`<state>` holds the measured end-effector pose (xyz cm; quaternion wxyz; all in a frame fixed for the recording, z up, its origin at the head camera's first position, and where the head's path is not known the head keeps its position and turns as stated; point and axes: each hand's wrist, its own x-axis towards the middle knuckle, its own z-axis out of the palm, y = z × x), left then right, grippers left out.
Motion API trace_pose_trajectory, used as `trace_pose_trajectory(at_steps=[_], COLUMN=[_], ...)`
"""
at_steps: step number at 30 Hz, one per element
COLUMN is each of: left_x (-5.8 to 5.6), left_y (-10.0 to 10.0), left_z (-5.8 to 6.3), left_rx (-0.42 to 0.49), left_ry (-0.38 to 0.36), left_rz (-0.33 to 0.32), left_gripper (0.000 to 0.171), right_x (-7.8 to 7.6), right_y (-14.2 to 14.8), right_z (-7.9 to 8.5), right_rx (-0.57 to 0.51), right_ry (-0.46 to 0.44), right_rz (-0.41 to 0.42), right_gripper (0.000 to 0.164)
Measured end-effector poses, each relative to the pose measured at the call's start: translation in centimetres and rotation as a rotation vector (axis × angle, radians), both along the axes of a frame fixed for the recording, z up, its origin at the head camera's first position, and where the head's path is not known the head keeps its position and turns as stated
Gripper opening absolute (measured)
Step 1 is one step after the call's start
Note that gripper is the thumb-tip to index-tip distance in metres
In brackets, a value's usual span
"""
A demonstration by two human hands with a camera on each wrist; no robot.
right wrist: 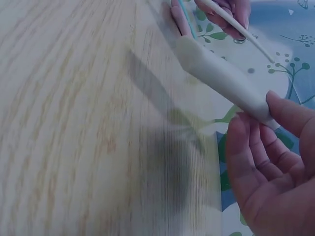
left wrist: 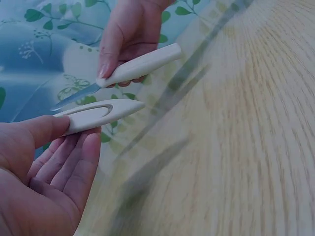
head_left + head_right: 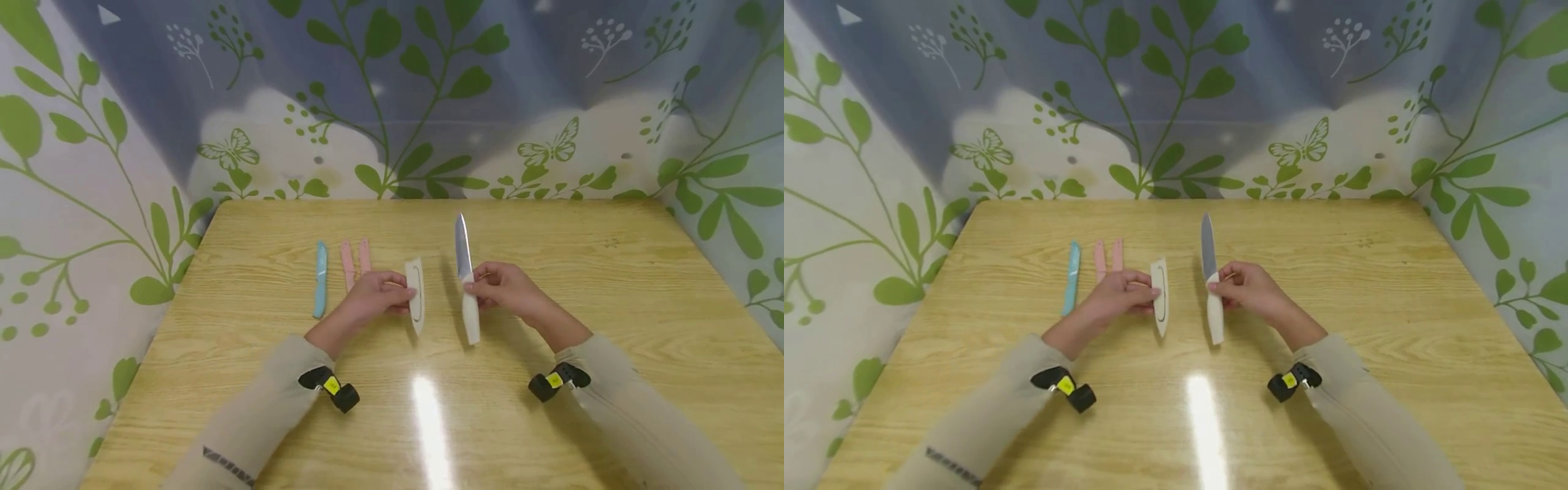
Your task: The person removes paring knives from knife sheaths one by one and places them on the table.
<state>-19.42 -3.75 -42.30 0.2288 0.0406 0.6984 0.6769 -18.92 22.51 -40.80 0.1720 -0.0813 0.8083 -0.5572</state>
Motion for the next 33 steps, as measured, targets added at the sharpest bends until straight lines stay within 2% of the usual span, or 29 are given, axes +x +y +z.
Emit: trace_pose_trajectory(at_steps=[12, 18, 33], left_x=[0.3, 0.3, -0.2], left_y=[3.3, 5.0, 7.8], left_z=[-0.7, -0.7, -0.8], left_rx=[-0.078, -0.186, -0.368], left_ry=[-0.028, -0.003, 0.078], left_rz=[-0.046, -0.08, -0.069], left_gripper=[0.02, 0.017, 0.013], right_x=[-0.2, -0.7, -0.7], right_y=[0.3, 0.7, 1.9], right_z=[-0.3, -0.9, -1.0], right_rx=[0.156, 0.169, 0.256], right_ry=[-0.027, -0.057, -0.083], right_rz=[-0.066, -0.089, -0.073], right_gripper=[0.027, 0.027, 0.031])
